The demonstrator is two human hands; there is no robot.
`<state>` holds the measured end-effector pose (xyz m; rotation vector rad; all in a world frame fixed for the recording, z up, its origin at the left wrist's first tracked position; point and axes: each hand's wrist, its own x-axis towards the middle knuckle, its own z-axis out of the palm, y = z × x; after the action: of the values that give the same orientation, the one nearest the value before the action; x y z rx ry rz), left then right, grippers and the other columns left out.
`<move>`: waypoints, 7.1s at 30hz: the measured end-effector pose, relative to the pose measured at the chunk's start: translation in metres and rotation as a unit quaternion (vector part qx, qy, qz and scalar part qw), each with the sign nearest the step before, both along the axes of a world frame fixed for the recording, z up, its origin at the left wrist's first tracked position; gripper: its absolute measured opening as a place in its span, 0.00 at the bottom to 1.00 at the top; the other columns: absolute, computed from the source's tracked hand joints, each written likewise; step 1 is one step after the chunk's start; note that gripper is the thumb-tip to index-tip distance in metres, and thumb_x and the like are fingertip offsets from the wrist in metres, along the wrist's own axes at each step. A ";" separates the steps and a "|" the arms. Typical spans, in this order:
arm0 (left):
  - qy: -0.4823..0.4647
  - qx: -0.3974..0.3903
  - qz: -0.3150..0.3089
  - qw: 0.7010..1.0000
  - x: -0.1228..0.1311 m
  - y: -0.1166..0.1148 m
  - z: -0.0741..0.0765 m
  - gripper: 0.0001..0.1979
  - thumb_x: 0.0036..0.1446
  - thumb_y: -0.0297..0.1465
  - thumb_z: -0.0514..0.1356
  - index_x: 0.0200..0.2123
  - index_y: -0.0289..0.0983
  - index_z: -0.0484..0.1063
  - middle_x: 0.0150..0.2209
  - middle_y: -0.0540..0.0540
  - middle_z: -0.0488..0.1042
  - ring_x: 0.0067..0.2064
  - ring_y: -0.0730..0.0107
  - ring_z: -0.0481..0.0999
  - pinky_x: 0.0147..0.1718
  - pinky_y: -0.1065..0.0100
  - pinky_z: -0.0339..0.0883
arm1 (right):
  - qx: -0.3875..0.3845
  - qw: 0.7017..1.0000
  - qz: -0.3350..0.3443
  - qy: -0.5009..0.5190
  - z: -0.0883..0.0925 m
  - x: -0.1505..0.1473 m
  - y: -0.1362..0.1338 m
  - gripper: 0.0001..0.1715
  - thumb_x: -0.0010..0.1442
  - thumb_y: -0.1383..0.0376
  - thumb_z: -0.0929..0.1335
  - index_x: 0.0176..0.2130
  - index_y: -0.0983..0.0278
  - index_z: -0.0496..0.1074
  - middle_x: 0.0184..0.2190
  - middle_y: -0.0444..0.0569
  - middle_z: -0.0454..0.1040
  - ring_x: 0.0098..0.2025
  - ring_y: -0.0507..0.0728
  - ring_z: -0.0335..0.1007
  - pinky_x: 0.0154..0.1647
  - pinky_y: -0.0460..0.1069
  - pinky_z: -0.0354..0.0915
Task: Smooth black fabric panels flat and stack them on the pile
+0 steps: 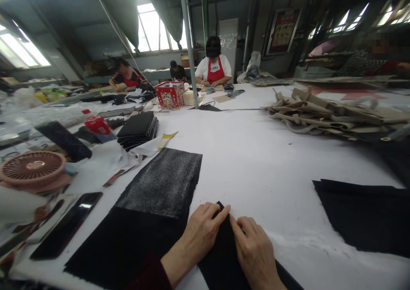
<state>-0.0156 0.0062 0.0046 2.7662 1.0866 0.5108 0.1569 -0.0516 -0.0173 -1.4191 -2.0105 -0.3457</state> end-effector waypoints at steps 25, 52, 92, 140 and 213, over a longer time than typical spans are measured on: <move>-0.011 -0.011 0.036 0.999 0.001 0.000 -0.002 0.22 0.63 0.20 0.51 0.59 0.36 0.65 0.47 0.41 0.70 0.47 0.59 0.70 0.47 0.56 0.71 | 0.003 1.000 0.017 -0.018 -0.005 0.001 0.002 0.19 0.66 0.76 0.56 0.50 0.70 0.70 0.31 0.52 0.69 0.34 0.57 0.63 0.34 0.52 0.58; 0.004 0.052 0.020 0.998 -0.003 0.000 0.010 0.22 0.63 0.22 0.50 0.60 0.37 0.64 0.58 0.41 0.69 0.58 0.56 0.66 0.59 0.52 0.61 | -0.028 1.000 0.001 -0.013 -0.005 -0.001 -0.001 0.18 0.66 0.76 0.57 0.48 0.69 0.71 0.32 0.51 0.68 0.34 0.57 0.62 0.35 0.52 0.59; 0.197 0.106 -0.067 0.972 0.012 -0.016 0.021 0.22 0.65 0.26 0.52 0.62 0.34 0.60 0.52 0.42 0.70 0.58 0.61 0.65 0.65 0.58 0.44 | -0.061 0.998 0.025 0.012 -0.012 0.034 -0.042 0.19 0.66 0.76 0.58 0.52 0.71 0.70 0.36 0.53 0.66 0.38 0.59 0.61 0.40 0.53 0.63; 0.219 0.077 -0.151 0.961 0.046 -0.055 0.030 0.30 0.61 0.20 0.53 0.65 0.39 0.55 0.53 0.41 0.68 0.57 0.60 0.66 0.63 0.56 0.55 | -0.097 0.995 -0.014 -0.020 -0.002 0.078 -0.104 0.17 0.62 0.77 0.61 0.49 0.69 0.71 0.34 0.51 0.66 0.37 0.58 0.61 0.38 0.52 0.60; 0.195 0.114 -0.176 0.958 0.068 -0.081 0.027 0.30 0.63 0.25 0.55 0.66 0.47 0.53 0.47 0.43 0.68 0.48 0.58 0.68 0.52 0.58 0.60 | -0.144 0.972 0.032 0.186 0.015 0.097 -0.124 0.22 0.67 0.74 0.58 0.57 0.63 0.65 0.43 0.52 0.70 0.45 0.56 0.67 0.46 0.51 0.67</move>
<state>0.0519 -0.0745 0.0318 3.2587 0.5875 0.0442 0.2539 -0.1760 -0.0022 -1.4577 -1.8377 0.2369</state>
